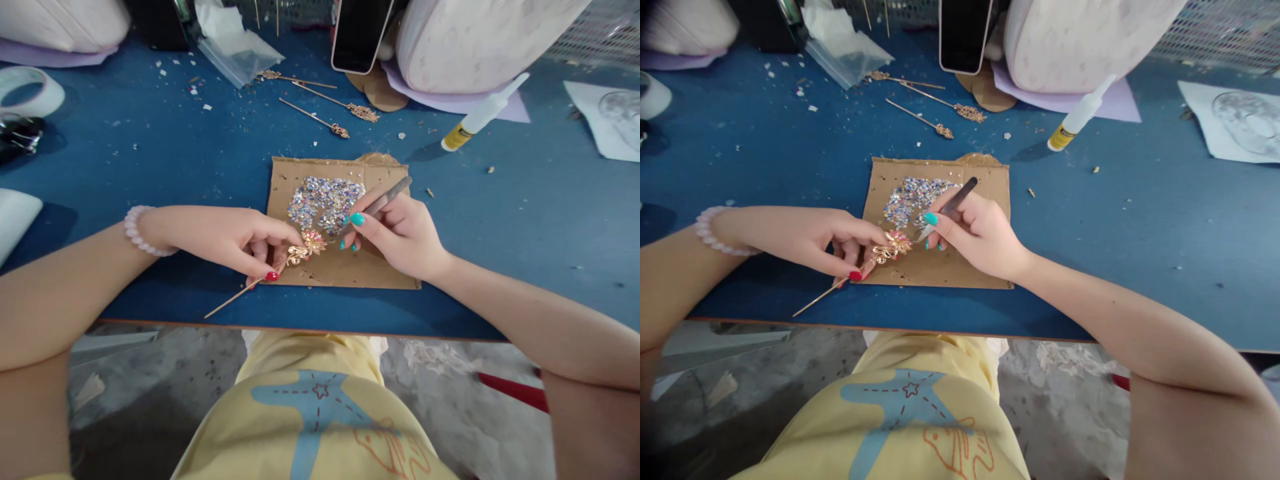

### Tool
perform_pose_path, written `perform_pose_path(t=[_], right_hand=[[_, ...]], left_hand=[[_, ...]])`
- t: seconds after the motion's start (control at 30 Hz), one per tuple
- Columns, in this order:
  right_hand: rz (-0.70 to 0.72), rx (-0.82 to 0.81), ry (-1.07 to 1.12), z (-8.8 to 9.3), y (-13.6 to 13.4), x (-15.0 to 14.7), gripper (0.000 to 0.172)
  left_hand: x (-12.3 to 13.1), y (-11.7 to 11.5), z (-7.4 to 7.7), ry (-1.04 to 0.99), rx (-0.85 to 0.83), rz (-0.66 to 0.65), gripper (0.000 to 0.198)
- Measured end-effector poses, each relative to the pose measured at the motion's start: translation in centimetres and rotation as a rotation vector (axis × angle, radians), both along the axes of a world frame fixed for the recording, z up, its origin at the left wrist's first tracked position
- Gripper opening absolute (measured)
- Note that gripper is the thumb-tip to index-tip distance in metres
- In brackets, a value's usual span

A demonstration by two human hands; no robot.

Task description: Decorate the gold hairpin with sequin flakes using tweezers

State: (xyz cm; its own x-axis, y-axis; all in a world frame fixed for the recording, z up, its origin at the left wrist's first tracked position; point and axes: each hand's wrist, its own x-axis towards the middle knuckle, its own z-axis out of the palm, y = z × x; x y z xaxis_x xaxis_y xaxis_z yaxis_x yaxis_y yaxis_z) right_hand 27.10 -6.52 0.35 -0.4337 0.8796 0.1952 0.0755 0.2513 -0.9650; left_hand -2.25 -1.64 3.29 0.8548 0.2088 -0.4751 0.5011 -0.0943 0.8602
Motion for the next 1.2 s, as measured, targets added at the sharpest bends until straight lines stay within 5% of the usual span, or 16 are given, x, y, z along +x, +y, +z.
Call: perform_pose_path(t=[1.2], right_hand=[[0.019, 0.003, 0.011, 0.01, -0.03, 0.07, 0.046]], left_hand=[[0.03, -0.02, 0.24, 0.019, 0.018, -0.023, 0.046]])
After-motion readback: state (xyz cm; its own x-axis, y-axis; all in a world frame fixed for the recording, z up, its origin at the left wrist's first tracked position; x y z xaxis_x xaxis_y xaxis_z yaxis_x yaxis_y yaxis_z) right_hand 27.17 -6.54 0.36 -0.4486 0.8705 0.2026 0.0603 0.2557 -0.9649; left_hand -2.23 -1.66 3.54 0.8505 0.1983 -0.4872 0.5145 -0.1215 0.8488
